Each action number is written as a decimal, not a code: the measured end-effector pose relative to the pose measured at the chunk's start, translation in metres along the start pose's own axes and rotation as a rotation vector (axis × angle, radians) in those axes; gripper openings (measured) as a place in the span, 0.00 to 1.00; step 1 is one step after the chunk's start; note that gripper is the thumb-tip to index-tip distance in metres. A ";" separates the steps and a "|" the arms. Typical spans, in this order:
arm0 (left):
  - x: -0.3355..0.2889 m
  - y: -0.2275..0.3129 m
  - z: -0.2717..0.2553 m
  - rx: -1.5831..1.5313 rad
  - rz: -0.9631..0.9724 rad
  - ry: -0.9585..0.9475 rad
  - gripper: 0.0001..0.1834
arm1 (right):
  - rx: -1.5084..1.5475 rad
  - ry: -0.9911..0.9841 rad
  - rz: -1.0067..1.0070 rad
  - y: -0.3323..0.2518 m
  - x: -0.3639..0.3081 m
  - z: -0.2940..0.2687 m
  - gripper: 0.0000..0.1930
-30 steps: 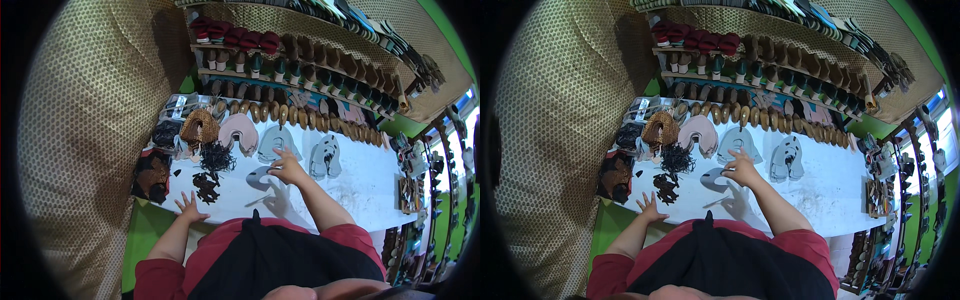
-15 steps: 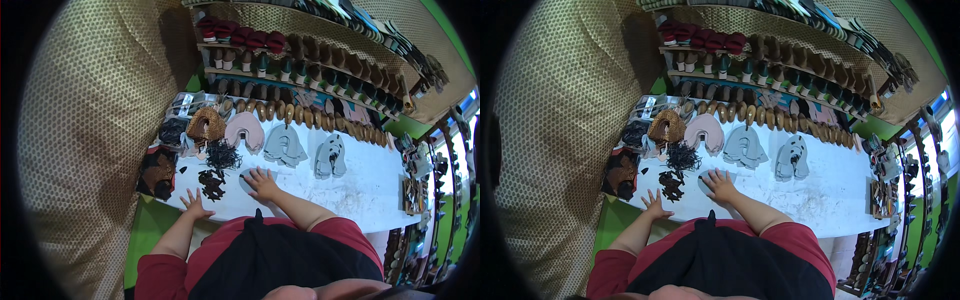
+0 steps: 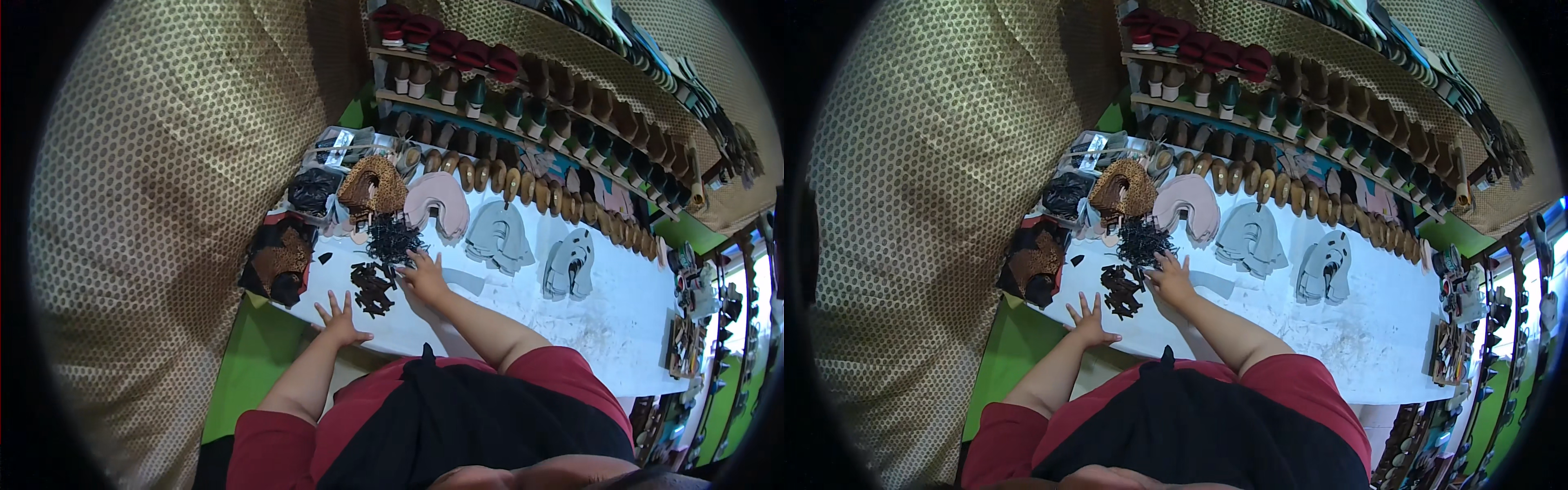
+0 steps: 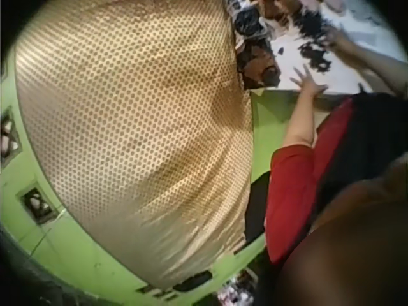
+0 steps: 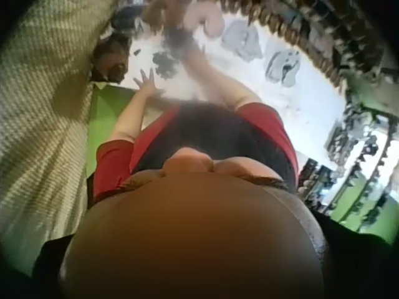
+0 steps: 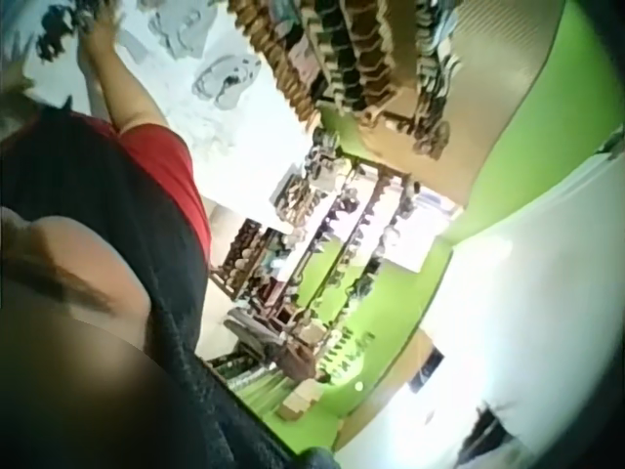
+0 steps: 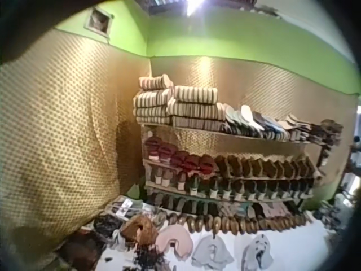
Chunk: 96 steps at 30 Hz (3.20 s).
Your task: Arrange shoe upper components in an organized row on a workbench.
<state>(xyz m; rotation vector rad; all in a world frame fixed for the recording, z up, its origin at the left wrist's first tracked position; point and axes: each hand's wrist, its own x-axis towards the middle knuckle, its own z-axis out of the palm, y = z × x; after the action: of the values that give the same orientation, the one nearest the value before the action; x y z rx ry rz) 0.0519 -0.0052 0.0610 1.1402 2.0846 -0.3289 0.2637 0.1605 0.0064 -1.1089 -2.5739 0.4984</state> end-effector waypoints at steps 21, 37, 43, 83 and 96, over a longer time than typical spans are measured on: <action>0.002 -0.003 0.003 -0.003 0.029 0.009 0.80 | 0.044 0.168 -0.181 0.004 0.032 -0.006 0.05; 0.005 0.000 -0.001 0.035 0.011 -0.028 0.81 | -0.068 0.281 -0.174 0.081 -0.033 -0.027 0.10; 0.005 -0.002 -0.001 0.044 0.001 -0.027 0.82 | -0.003 0.234 -0.114 0.076 -0.044 -0.041 0.08; 0.020 0.147 0.004 0.114 0.598 0.561 0.28 | -0.116 -0.141 -0.010 0.076 -0.079 -0.066 0.26; 0.060 0.187 0.010 -0.142 0.410 0.451 0.12 | -0.105 -0.097 -0.067 0.084 -0.076 -0.057 0.25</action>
<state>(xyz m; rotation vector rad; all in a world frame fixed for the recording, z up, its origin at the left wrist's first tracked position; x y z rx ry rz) 0.1874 0.1345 0.0335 1.6234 2.1291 0.2940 0.3898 0.1692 0.0126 -1.0516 -2.7400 0.4158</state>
